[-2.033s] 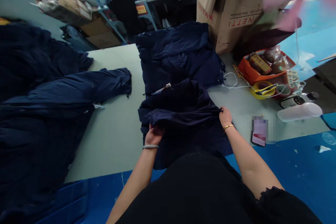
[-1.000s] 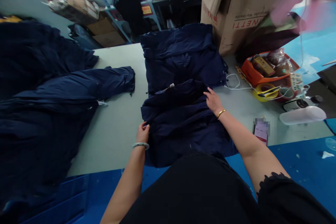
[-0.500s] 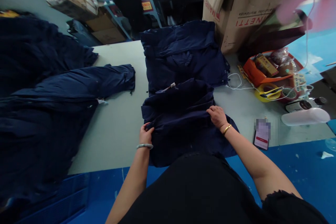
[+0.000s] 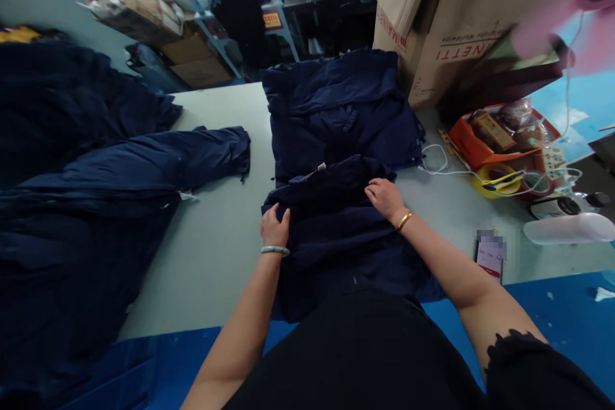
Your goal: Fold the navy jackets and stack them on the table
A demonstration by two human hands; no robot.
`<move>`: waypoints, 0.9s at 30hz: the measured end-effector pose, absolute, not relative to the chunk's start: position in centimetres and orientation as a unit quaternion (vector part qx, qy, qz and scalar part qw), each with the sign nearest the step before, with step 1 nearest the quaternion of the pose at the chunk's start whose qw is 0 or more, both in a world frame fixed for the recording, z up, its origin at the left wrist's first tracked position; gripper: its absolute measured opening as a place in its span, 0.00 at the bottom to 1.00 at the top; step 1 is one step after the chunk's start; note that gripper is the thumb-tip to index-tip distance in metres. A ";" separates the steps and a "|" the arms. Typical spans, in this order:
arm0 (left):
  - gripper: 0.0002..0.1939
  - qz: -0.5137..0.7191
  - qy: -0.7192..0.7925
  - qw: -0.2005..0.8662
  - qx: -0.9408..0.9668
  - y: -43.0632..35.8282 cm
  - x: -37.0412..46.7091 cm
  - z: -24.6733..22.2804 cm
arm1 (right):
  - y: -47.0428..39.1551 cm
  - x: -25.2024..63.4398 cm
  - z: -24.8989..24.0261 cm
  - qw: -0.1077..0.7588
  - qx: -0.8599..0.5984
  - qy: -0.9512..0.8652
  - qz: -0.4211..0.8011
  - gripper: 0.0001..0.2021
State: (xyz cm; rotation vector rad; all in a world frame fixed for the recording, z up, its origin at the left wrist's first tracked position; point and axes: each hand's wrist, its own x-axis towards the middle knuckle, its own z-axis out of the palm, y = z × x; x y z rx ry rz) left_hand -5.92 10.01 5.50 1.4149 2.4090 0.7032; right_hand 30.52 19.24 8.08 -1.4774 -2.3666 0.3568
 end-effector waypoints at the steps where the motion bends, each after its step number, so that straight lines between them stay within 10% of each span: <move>1: 0.28 0.242 0.826 0.135 0.491 11.8 -5.9 6.1 | 20.7 29.5 8.4 0.183 -0.515 -0.828 0.128 0.17; 12: 0.32 0.081 0.824 0.284 0.484 23.5 -6.6 9.1 | 29.3 23.0 8.4 0.099 -0.471 -0.870 0.106 0.17; 17: 0.17 0.222 0.766 0.343 0.495 22.4 -5.3 7.5 | 26.7 24.4 7.7 0.157 -0.421 -0.887 0.106 0.14; 27: 0.29 0.538 0.620 0.463 0.334 16.5 -3.4 8.1 | 19.9 28.2 8.2 0.313 -0.405 -0.848 0.139 0.14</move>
